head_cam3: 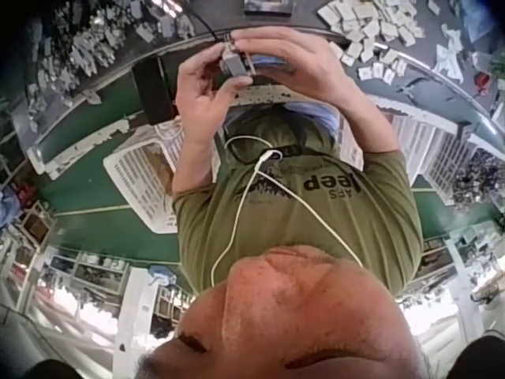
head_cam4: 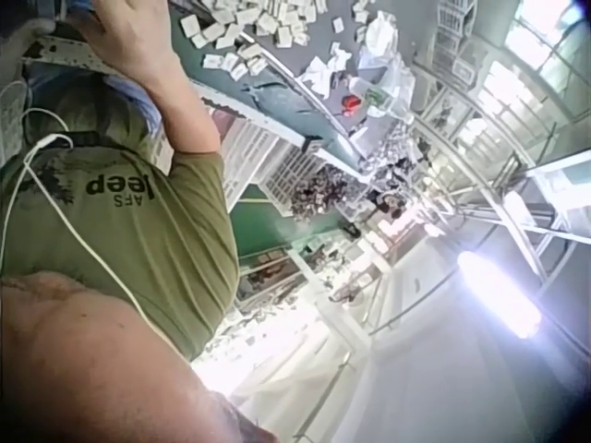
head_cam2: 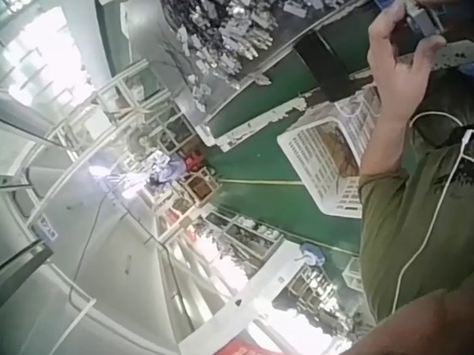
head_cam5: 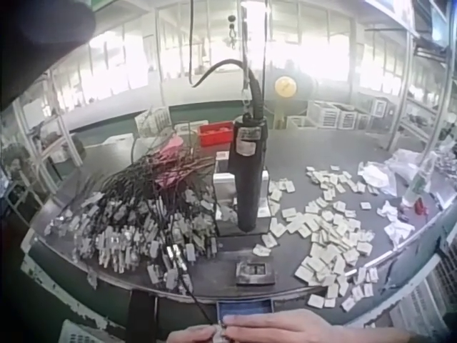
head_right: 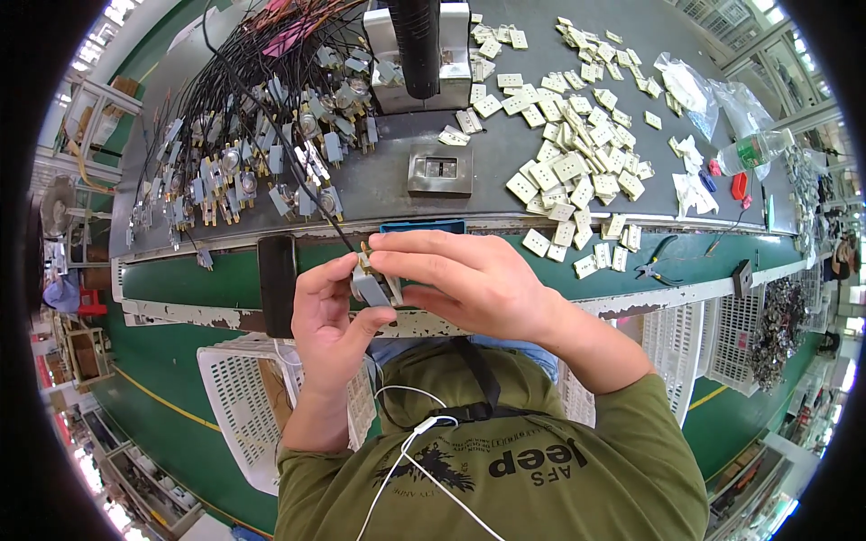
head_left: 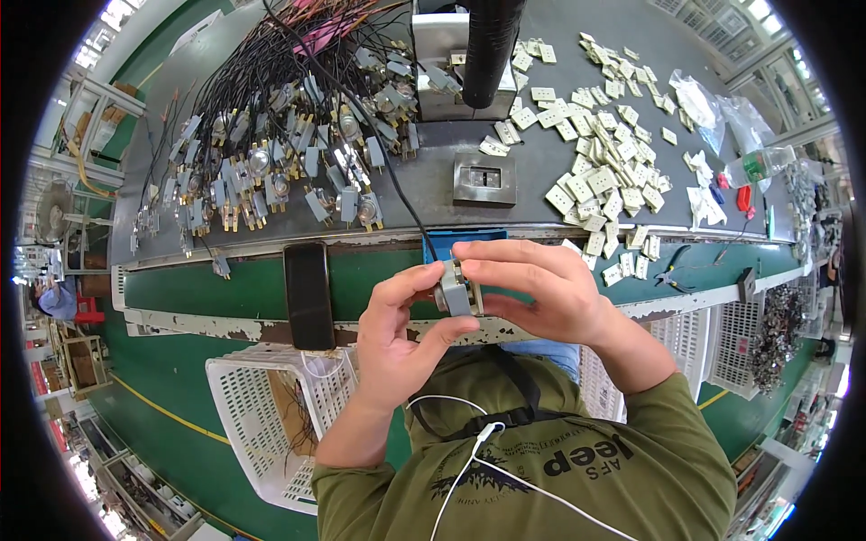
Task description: Assembling electronic components by attaching wires and small connectors at a factory workstation.
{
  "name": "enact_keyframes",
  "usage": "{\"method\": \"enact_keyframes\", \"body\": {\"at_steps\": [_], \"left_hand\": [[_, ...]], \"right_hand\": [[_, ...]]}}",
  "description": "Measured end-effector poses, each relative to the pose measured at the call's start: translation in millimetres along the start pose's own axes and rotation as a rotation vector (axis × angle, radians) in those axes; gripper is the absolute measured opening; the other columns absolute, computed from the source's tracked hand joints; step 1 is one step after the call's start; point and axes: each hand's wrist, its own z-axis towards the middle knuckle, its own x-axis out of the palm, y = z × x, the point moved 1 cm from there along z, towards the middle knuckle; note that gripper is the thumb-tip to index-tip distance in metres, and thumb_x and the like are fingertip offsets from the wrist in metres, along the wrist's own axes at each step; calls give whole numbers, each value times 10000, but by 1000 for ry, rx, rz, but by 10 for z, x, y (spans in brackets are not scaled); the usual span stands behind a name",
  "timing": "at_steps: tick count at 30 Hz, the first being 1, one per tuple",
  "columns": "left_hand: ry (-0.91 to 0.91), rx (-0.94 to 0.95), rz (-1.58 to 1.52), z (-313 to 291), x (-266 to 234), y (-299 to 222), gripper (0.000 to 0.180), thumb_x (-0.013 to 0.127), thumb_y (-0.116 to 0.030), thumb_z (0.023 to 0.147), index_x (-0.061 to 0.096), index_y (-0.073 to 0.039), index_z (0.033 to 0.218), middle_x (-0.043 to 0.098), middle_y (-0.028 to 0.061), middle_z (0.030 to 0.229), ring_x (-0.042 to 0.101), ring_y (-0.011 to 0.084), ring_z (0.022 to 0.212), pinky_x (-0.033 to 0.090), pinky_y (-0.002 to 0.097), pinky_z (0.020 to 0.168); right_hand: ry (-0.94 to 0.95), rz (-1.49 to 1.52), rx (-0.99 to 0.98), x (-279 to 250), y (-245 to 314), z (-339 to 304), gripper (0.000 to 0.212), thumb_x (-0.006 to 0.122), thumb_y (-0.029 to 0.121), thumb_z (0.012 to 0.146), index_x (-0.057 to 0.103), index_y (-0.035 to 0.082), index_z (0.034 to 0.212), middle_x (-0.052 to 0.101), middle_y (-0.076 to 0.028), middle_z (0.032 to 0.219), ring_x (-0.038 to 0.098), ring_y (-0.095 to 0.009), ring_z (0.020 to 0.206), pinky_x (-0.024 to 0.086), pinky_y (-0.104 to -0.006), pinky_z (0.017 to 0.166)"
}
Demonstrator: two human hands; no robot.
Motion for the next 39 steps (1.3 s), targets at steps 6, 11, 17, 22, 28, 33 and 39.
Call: {"method": "enact_keyframes", "body": {"at_steps": [6, 11, 17, 22, 28, 33, 39], "left_hand": [[9, -46, -18, 29, -49, -4, 587, 785, 27, 720, 499, -11, 1231, 593, 104, 1146, 604, 163, 1001, 503, 305, 859], [42, -90, -53, 67, -41, 41, 584, 790, 32, 711, 506, -9, 1220, 592, 102, 1146, 597, 162, 1018, 506, 302, 855], [-22, -234, -145, 16, -98, 11, 556, 784, -14, 741, 477, -1, 1204, 577, 128, 1160, 583, 201, 1047, 501, 310, 869], [13, -331, -98, -30, -224, 37, 560, 785, -92, 769, 452, -1, 1210, 574, 130, 1166, 584, 204, 1036, 484, 322, 896], [44, -209, -96, 116, 95, 50, 537, 659, -33, 847, 347, -25, 1284, 521, 133, 1187, 573, 206, 1037, 450, 317, 902], [-71, -70, 179, 6, 45, 20, 381, 471, -29, 956, 309, 4, 1299, 505, 117, 1139, 538, 152, 923, 448, 275, 818], [-83, -57, -86, -37, -78, 92, 280, 433, -215, 1005, 364, -70, 1235, 514, 128, 1052, 463, 117, 719, 396, 234, 612]], "right_hand": [[-2, -63, -34, 28, 4, 1, 528, 784, 0, 648, 603, 30, 1143, 636, -178, 1146, 679, -301, 926, 581, -349, 726], [-8, -165, -25, -29, 46, -27, 532, 787, 22, 652, 624, 42, 1158, 640, -165, 1153, 685, -275, 883, 570, -329, 684], [-34, -186, -117, -24, 45, -1, 361, 639, 109, 812, 606, 52, 1167, 619, -151, 1123, 656, -274, 867, 554, -329, 688], [-4, -156, -133, -24, 73, -6, 402, 612, 93, 799, 549, 66, 1195, 586, -122, 1080, 620, -261, 916, 537, -324, 672], [-27, -294, -31, 86, 67, -7, 421, 614, 81, 734, 621, 56, 1154, 589, -119, 1064, 627, -256, 893, 537, -327, 728], [-78, -108, 53, 157, 134, 51, 549, 716, -37, 708, 590, 83, 1229, 563, -156, 1179, 621, -286, 933, 542, -346, 755], [-46, 14, 175, 197, 107, -11, 527, 695, -89, 717, 588, 65, 1210, 525, -175, 1235, 616, -280, 977, 552, -347, 786]]}}
